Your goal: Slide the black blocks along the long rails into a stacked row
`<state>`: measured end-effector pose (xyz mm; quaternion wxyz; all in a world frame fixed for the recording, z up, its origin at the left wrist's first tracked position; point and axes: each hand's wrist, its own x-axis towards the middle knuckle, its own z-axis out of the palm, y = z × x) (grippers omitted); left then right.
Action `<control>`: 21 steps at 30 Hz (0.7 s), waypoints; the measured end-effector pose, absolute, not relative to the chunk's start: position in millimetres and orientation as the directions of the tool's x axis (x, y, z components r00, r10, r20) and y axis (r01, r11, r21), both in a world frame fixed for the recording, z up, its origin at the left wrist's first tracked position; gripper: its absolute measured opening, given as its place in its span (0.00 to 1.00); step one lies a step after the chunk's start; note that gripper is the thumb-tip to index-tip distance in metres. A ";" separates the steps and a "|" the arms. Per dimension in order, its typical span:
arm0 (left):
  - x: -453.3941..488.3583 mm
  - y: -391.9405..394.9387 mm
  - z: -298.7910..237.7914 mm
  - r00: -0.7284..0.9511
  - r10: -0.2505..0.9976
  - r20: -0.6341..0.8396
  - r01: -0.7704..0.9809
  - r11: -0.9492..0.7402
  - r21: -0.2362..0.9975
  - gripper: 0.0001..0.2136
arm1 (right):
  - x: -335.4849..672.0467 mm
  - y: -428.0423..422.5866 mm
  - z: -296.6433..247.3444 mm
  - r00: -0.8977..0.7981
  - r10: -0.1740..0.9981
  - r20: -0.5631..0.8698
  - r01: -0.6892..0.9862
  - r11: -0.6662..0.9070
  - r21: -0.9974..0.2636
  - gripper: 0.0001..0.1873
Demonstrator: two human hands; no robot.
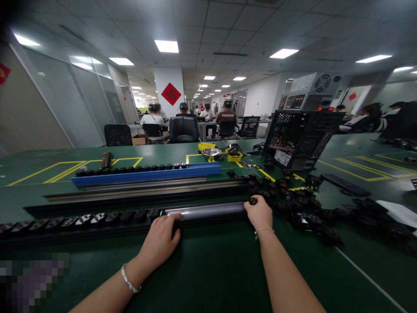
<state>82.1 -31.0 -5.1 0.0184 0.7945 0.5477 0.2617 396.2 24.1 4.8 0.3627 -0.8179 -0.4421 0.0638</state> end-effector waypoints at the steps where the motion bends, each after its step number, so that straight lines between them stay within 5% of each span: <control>1: 82.1 -31.0 -5.2 0.263 0.880 0.395 0.861 -0.399 0.317 0.15 | 396.4 24.2 4.7 0.600 0.771 0.214 0.676 -0.346 -0.651 0.18; 21: 80.4 -31.1 -6.2 0.270 0.875 0.403 0.847 -0.415 0.333 0.15 | 401.7 24.5 6.9 0.612 0.774 0.165 0.658 -0.383 -0.648 0.21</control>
